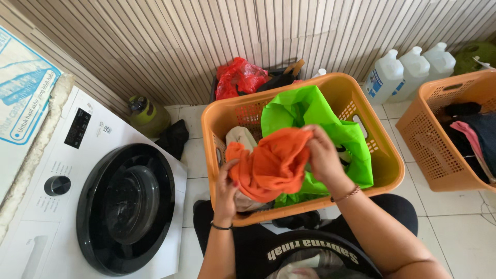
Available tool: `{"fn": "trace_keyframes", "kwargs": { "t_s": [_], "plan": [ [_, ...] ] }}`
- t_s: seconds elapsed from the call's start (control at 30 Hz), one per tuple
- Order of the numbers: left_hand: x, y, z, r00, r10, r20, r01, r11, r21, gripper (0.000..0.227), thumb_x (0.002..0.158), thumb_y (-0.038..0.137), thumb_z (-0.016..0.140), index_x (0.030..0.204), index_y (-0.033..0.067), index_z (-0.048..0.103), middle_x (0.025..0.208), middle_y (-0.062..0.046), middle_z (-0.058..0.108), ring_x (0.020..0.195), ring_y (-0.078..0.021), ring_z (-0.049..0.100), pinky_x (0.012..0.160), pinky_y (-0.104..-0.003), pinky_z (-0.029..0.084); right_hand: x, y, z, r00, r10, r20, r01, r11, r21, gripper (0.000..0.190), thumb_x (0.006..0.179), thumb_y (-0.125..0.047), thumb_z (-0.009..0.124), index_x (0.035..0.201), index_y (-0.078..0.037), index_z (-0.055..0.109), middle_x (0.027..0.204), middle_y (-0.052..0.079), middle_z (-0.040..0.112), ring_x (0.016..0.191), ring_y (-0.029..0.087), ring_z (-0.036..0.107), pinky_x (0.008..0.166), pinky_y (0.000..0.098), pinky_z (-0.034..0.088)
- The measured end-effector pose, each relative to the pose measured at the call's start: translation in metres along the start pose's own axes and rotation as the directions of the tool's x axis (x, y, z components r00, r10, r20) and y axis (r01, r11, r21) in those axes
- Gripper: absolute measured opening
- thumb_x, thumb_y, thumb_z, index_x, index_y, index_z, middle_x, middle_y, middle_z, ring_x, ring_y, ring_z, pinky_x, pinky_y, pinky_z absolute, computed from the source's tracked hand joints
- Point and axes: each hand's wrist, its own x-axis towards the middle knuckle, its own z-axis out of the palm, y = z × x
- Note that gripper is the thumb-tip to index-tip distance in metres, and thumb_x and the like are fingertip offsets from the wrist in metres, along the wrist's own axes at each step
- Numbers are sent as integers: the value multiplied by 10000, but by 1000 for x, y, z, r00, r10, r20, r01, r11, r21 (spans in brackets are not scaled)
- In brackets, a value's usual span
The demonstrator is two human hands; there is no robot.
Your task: The person sorts various items of clothing from a laundry basket by picking them up, shaking them out, and placing them into different piles or containers.
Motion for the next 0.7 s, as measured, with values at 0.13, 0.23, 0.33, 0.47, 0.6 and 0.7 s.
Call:
{"fn": "trace_keyframes", "kwargs": {
  "t_s": [0.13,0.23,0.33,0.47,0.6,0.7],
  "plan": [
    [5,-12,-31,909,-400,-115,417,874,251,457,997,241,661,1397,22,632,900,-154,629,754,-225,578,654,-350,462,7,-41,-1,994,-97,-59,107,975,196,120,1105,-44,477,1171,-81,570,1087,44,662,967,134,651,842,291,556],
    [5,1,-29,852,-493,-176,487,625,610,543,942,297,708,1425,116,539,785,-100,721,724,-148,678,658,-264,505,12,-43,10,998,-63,17,61,991,123,119,1083,-5,517,1175,-68,558,1074,76,660,932,157,646,805,312,549],
    [8,7,8,957,-286,45,263,924,278,435,949,226,714,1331,24,664,968,-92,702,805,-130,643,679,-270,535,11,-26,26,995,-9,99,1,997,83,164,996,14,499,1126,-68,557,1096,70,660,991,142,668,882,303,569],
    [-2,28,63,964,145,225,-233,868,439,591,858,289,823,1332,10,608,1246,-169,691,1157,-292,678,958,-423,529,3,-12,36,979,-11,202,38,991,-130,147,1038,46,492,1129,-44,564,1079,51,639,962,106,609,865,270,532],
    [-2,14,85,978,16,209,-163,687,709,576,775,328,828,1249,56,647,1204,-174,685,1128,-365,648,975,-468,493,-5,-24,42,981,-152,116,168,975,-146,208,991,112,497,1114,-48,546,1061,28,609,952,114,585,850,268,518],
    [-1,-19,73,987,5,158,-139,500,854,348,849,356,813,1137,180,728,1236,-129,703,1135,-344,656,1025,-495,453,-9,-59,40,959,-283,-29,284,956,79,288,919,125,470,1103,-90,523,1055,25,610,953,132,616,848,283,539]
  ]
}}
